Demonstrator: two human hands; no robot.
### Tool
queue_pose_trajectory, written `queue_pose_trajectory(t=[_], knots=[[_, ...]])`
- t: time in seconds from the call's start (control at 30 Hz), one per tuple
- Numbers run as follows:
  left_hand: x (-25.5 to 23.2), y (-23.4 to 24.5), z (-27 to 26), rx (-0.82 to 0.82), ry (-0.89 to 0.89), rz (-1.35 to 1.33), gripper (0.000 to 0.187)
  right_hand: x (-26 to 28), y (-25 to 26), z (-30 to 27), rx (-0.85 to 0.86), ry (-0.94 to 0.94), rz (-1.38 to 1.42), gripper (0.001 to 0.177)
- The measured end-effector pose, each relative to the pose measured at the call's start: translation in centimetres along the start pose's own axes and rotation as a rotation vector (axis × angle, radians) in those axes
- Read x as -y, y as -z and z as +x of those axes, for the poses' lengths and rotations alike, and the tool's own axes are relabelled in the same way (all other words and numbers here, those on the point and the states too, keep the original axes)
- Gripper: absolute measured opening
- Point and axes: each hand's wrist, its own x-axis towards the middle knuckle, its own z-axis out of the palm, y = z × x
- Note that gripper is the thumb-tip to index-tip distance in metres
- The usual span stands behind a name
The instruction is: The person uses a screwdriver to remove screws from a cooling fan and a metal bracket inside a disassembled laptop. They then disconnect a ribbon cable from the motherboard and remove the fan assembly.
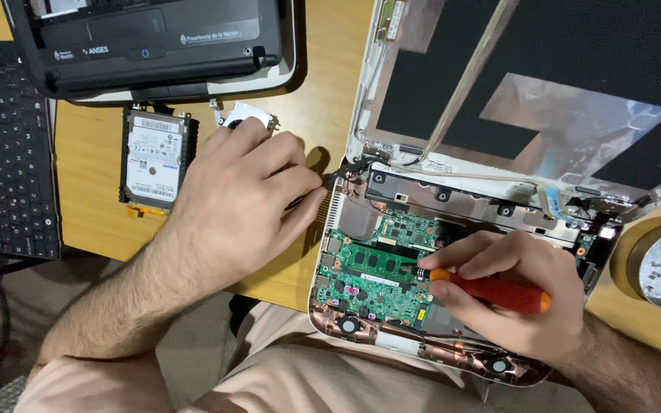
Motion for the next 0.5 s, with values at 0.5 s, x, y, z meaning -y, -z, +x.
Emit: queue_pose_trajectory(t=[0.5], knots=[[0.2,-0.6,-0.2,0.026,0.078,0.018,0.045,0.8,0.3,0.4,-0.053,0.13,-0.033,0.036]])
